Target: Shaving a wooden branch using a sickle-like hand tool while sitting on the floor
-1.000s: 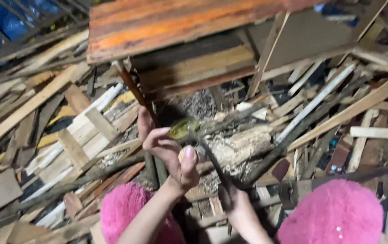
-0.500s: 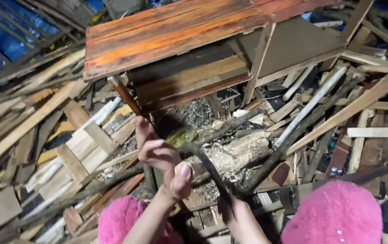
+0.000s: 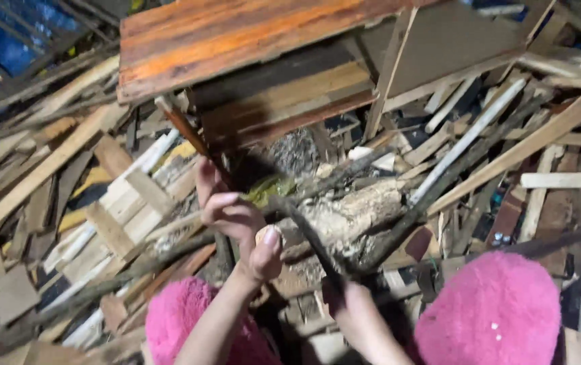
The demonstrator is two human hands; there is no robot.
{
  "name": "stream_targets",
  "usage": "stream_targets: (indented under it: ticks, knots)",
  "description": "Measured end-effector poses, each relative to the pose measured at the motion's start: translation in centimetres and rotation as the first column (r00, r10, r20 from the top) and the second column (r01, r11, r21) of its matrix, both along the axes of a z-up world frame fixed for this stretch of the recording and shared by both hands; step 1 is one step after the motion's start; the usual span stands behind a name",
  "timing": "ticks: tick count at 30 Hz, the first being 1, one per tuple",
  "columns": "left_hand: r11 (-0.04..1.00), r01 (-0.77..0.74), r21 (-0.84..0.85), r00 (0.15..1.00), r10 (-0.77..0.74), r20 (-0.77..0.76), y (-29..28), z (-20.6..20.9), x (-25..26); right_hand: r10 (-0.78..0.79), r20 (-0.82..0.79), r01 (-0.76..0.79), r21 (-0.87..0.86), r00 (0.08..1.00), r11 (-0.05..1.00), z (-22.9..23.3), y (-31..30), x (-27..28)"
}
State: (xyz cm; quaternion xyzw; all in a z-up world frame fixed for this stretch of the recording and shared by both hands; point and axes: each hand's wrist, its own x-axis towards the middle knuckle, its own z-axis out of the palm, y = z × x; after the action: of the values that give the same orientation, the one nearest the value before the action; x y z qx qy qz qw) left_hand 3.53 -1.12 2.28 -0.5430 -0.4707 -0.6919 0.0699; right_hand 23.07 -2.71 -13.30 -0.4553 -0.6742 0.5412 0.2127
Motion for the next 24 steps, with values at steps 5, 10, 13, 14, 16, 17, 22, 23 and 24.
stream_targets:
  ticks: [5,10,13,14,16,17,22,23,24]
  knots:
    - [0.997,0.005,0.074,0.999,-0.009,0.052,0.9,1.8,0.4,-0.048,-0.043,0.046,-0.06,0.998,0.997,-2.7,1.6,-1.6]
    - [0.999,-0.039,0.002,0.999,0.039,0.026,0.3,2.0,0.7,0.001,-0.1,-0.011,-0.1,0.995,0.995,0.1,-0.7,0.7]
    - [0.994,-0.02,0.11,1.0,0.021,-0.011,1.5,2.8,1.5,-0.03,-0.039,0.025,-0.104,0.999,0.994,2.4,-0.3,0.8]
    - [0.989,-0.022,0.149,0.999,0.029,-0.041,1.7,2.9,1.6,-0.028,-0.018,0.027,-0.09,0.999,0.996,3.3,-0.3,0.8]
    - [0.991,-0.044,0.129,0.997,0.051,-0.054,1.6,2.7,1.6,-0.002,-0.12,0.0,-0.013,0.993,1.0,2.2,-0.7,1.5]
    - [0.993,-0.061,0.105,0.995,0.068,-0.068,1.6,2.5,1.5,0.027,-0.22,-0.014,0.058,0.975,0.998,1.6,-0.8,1.7]
    - [0.993,-0.073,0.092,0.996,0.077,-0.043,1.0,1.3,1.4,0.039,-0.188,-0.035,0.025,0.981,0.999,1.9,-0.4,1.4]
    - [0.991,-0.085,0.103,0.995,0.09,-0.049,1.4,1.7,1.1,-0.042,-0.261,0.0,-0.158,0.965,0.987,0.6,0.5,0.3]
    - [0.989,-0.085,0.12,0.994,0.092,-0.054,1.5,1.9,1.2,-0.036,-0.268,-0.002,-0.141,0.963,0.99,0.9,0.6,0.5]
